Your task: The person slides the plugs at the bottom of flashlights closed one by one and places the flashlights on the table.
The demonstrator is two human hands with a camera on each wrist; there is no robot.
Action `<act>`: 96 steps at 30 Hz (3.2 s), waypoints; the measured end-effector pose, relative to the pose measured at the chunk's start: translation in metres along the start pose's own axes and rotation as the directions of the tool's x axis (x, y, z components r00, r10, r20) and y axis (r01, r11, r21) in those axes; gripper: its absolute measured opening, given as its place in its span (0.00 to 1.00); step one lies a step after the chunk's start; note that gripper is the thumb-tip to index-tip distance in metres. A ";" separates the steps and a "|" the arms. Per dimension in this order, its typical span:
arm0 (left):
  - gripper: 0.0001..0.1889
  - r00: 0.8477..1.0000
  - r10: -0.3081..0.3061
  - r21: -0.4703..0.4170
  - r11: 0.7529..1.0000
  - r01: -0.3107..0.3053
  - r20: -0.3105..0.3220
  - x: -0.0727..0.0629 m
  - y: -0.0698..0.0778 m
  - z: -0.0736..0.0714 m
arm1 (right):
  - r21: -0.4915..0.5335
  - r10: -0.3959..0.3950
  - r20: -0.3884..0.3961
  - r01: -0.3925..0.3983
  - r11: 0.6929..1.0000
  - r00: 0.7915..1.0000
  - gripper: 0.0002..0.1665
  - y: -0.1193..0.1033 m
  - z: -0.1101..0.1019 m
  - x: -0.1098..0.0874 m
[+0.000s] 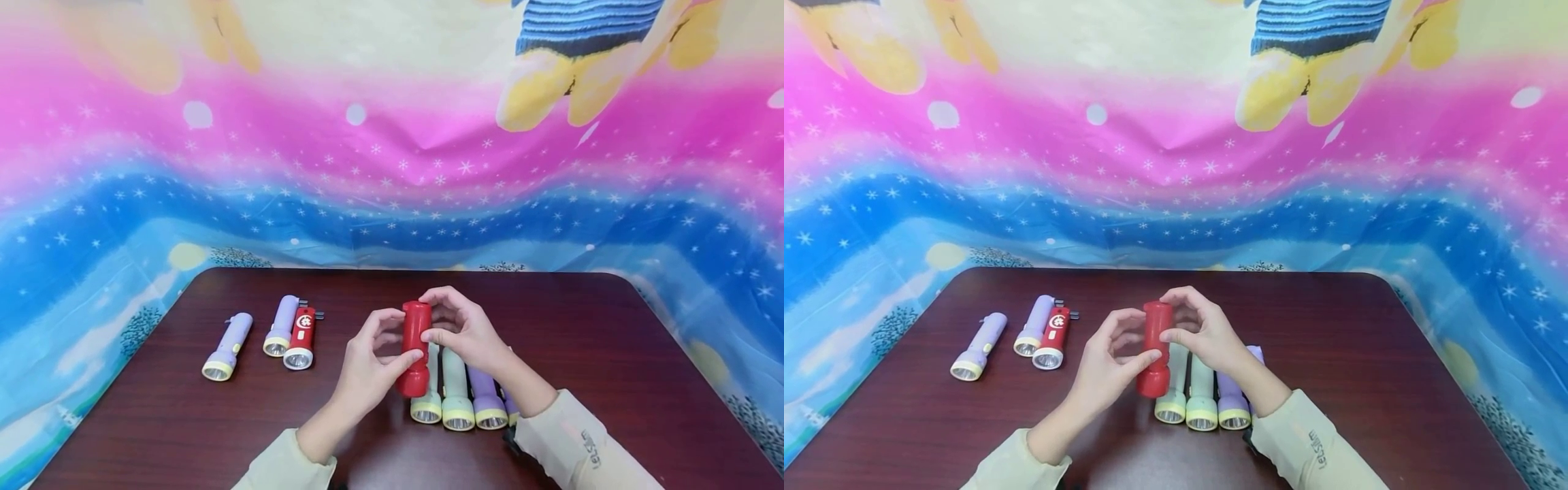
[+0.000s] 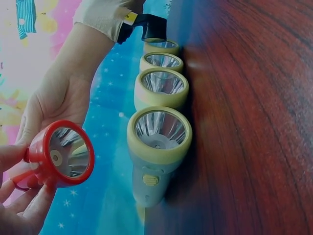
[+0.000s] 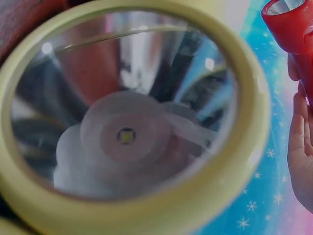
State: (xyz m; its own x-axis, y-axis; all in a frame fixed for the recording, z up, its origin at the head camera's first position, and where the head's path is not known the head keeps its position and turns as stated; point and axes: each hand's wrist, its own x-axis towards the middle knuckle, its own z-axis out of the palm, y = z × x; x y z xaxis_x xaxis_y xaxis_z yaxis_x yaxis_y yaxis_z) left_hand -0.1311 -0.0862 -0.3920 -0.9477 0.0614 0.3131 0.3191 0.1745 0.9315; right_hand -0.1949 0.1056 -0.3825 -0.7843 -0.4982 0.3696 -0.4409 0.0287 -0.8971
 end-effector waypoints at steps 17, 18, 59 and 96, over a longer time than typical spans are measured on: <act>0.29 0.999 -0.043 -0.019 0.999 0.042 -0.026 -0.001 0.000 -0.006 | -0.047 -0.034 0.055 0.037 0.998 0.998 0.27 -0.003 0.000 0.005; 0.29 0.999 -0.042 -0.020 0.999 0.042 -0.028 -0.001 0.000 -0.006 | -0.052 -0.042 0.061 0.045 0.998 0.997 0.27 -0.003 -0.001 0.005; 0.31 0.987 -0.102 0.071 0.991 0.111 -0.123 -0.007 -0.011 -0.041 | -0.551 0.014 0.154 0.074 0.831 0.988 0.34 -0.012 -0.050 -0.029; 0.26 0.985 -0.170 0.261 0.952 0.162 0.007 -0.009 -0.041 -0.032 | -0.745 0.058 0.420 0.308 0.592 0.906 0.59 0.050 -0.051 -0.068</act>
State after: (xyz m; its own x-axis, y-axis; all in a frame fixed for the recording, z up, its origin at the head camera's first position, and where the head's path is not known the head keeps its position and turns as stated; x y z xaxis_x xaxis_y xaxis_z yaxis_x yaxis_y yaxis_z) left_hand -0.1357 -0.1255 -0.4268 -0.9881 0.0379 0.1489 0.1506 0.4325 0.8890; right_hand -0.1859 0.1856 -0.4400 -0.5529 -0.8133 0.1815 -0.8272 0.5096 -0.2366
